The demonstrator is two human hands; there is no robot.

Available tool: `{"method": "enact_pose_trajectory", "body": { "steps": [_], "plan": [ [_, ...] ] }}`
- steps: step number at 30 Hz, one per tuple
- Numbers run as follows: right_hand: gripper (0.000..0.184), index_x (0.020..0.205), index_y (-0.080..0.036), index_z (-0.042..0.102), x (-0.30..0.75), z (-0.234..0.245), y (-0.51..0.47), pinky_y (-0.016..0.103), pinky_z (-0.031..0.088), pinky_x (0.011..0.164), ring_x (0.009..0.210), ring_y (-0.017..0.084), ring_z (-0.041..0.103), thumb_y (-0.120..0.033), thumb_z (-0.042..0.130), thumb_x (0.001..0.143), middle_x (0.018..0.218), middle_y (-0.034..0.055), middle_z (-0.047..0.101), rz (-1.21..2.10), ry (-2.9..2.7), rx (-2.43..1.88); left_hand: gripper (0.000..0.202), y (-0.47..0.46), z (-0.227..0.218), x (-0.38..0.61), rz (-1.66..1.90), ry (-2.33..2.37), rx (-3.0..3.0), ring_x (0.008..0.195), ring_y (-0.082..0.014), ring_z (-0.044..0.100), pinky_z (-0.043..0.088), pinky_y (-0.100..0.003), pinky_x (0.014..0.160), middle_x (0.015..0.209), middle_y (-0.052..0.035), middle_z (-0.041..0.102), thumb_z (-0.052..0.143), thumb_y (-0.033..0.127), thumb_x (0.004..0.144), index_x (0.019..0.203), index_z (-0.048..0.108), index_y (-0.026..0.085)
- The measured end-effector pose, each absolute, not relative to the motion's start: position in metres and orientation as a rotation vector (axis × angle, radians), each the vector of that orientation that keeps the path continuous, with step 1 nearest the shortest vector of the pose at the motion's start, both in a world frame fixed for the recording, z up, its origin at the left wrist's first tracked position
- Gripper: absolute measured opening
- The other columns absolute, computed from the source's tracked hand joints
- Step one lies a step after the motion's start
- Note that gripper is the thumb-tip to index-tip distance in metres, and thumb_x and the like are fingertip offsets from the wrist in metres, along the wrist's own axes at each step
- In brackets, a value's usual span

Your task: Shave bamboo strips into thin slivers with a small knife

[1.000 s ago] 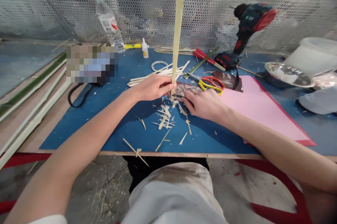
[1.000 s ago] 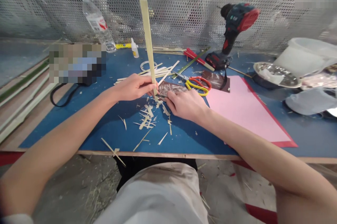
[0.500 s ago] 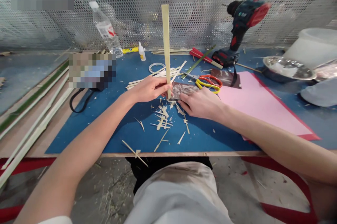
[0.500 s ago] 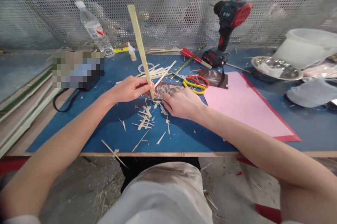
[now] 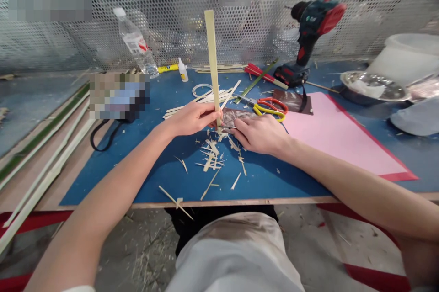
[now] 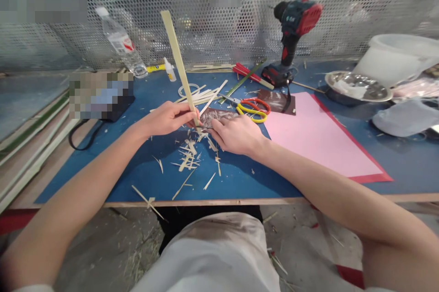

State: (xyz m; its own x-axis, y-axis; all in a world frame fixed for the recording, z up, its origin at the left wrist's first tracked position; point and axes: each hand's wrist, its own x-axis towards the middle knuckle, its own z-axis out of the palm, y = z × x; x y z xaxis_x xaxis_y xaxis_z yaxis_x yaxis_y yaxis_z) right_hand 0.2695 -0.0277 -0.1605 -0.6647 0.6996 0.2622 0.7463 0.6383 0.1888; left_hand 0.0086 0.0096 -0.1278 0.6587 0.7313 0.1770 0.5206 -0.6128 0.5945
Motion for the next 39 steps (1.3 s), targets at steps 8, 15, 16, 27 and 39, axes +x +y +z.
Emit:
{"method": "enact_pose_trajectory", "body": {
  "steps": [8, 15, 16, 27, 39],
  "plan": [
    [0.053, 0.107, -0.017, 0.065, 0.268, -0.161, -0.029, 0.034, 0.017, 0.064, 0.076, 0.019, 0.065, -0.045, 0.021, 0.112, 0.095, 0.0090, 0.077, -0.428, -2.691, -1.206, 0.035, 0.007, -0.126, 0.010, 0.532, 0.968, 2.440, 0.082, -0.0162, 0.074, 0.052, -0.027, 0.076, 0.096, -0.0039, 0.080, 0.048, 0.044, 0.106, 0.107, 0.072, 0.019],
    [0.053, 0.108, -0.017, 0.067, 0.266, -0.158, -0.028, 0.033, 0.018, 0.063, 0.068, 0.018, 0.061, -0.047, 0.023, 0.110, 0.089, 0.0086, 0.077, -0.370, -2.719, -1.245, 0.033, 0.006, -0.125, 0.011, 0.544, 0.967, 2.462, 0.080, -0.0162, 0.073, 0.051, -0.027, 0.075, 0.093, -0.0031, 0.080, 0.048, 0.043, 0.106, 0.106, 0.072, 0.019],
    [0.054, 0.108, -0.017, 0.067, 0.266, -0.158, -0.027, 0.033, 0.018, 0.063, 0.067, 0.018, 0.060, -0.047, 0.023, 0.110, 0.088, 0.0087, 0.077, -0.366, -2.722, -1.253, 0.033, 0.006, -0.125, 0.011, 0.545, 0.964, 2.465, 0.080, -0.0162, 0.073, 0.051, -0.027, 0.075, 0.093, -0.0031, 0.080, 0.048, 0.042, 0.106, 0.106, 0.072, 0.019],
    [0.054, 0.105, -0.017, 0.072, 0.262, -0.153, -0.023, 0.032, 0.020, 0.063, 0.062, 0.019, 0.059, -0.047, 0.027, 0.108, 0.080, 0.0100, 0.074, -0.376, -2.850, -1.222, 0.032, 0.006, -0.126, 0.011, 0.551, 0.929, 2.434, 0.084, -0.0164, 0.076, 0.053, -0.027, 0.076, 0.097, -0.0032, 0.082, 0.049, 0.042, 0.106, 0.107, 0.072, 0.020],
    [0.051, 0.103, -0.019, 0.072, 0.270, -0.155, -0.024, 0.033, 0.018, 0.063, 0.059, 0.017, 0.055, -0.046, 0.029, 0.108, 0.075, 0.0072, 0.073, -0.411, -2.874, -1.109, 0.035, 0.013, -0.136, 0.009, 0.580, 0.944, 2.201, 0.092, -0.0185, 0.077, 0.061, -0.031, 0.085, 0.103, -0.0058, 0.081, 0.049, 0.048, 0.106, 0.107, 0.069, 0.020]
  ]
}}
